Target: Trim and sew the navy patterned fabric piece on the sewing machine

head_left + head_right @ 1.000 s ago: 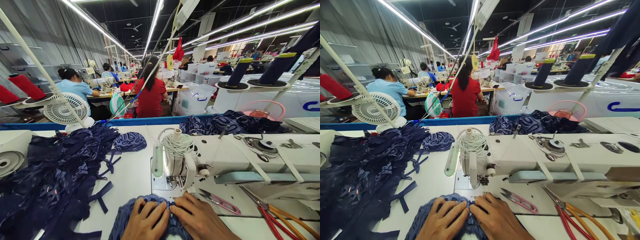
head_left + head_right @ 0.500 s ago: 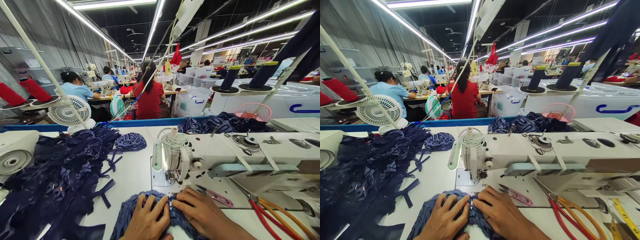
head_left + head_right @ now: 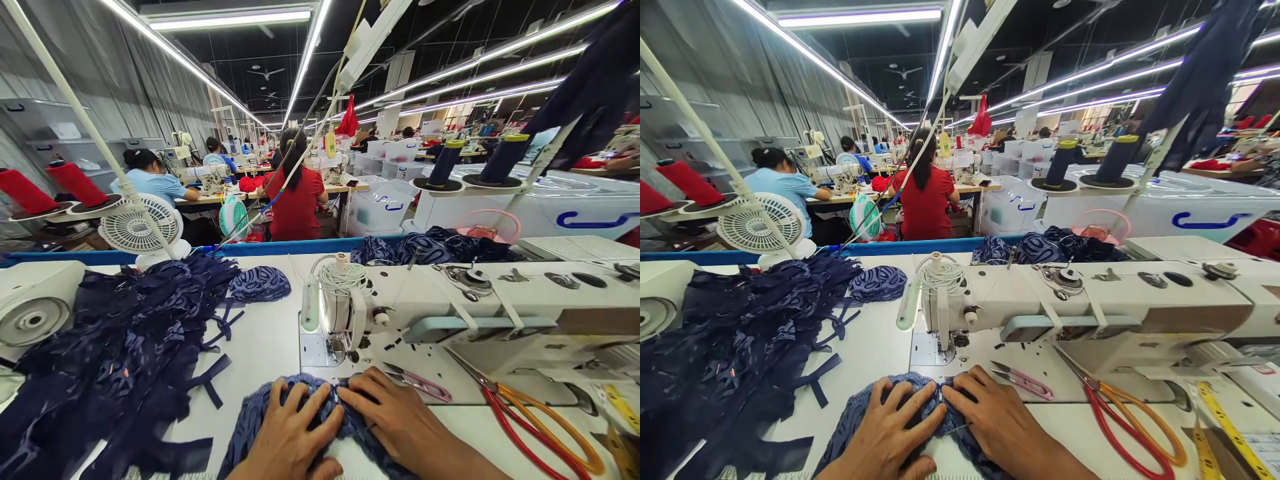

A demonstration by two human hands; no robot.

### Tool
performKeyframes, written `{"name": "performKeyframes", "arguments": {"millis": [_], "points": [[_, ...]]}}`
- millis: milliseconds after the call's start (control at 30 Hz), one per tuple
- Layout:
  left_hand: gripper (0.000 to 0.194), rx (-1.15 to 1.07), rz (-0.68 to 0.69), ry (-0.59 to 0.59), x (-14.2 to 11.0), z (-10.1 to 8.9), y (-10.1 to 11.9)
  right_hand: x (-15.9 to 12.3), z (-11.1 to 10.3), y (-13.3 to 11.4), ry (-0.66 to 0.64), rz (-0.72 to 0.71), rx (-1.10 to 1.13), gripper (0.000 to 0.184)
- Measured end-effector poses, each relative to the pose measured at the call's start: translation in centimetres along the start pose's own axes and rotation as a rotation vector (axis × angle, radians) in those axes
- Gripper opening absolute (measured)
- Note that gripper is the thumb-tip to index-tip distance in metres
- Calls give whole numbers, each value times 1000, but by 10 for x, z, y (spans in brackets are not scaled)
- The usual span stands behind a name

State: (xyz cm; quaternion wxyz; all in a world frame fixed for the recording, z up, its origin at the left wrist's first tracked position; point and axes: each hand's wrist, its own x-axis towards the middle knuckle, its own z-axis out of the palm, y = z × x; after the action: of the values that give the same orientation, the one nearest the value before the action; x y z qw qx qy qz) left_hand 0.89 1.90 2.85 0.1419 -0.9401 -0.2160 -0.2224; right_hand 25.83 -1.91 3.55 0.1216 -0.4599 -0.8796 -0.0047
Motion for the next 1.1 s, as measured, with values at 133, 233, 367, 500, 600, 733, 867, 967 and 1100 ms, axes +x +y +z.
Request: {"name": "performKeyframes", "arguments": {"millis": [133,233,367,500,600,733,867,967,1100], "points": [[54,-12,-17,-84,-3,-1,1,4,-7,-1,-22,22,21,64],[56,-30,-19,-119,-5,-2,0,6,-7,0,-3,25,33,64],[56,-101,-44,-206,-10,-1,0,5,-3,-1,-18,30,-12,77],[54,-182,-88,-305,-11,-1,0,5,-6,-1,-41,81,61,69],[55,-227,-107,-342,-11,-1,-1,5,-12,-2,-53,113,139,66],[56,-254,-124,-330,-12,-1,0,1,-19,-8,-65,200,106,57],[58,-228,-105,-233,-10,0,0,-7,-54,-23,-55,319,15,39],[51,-180,-65,-93,-4,2,-4,-6,-108,-34,14,175,44,24],[39,-136,-98,89,1,12,-3,21,-180,-30,299,37,-180,31]]}}
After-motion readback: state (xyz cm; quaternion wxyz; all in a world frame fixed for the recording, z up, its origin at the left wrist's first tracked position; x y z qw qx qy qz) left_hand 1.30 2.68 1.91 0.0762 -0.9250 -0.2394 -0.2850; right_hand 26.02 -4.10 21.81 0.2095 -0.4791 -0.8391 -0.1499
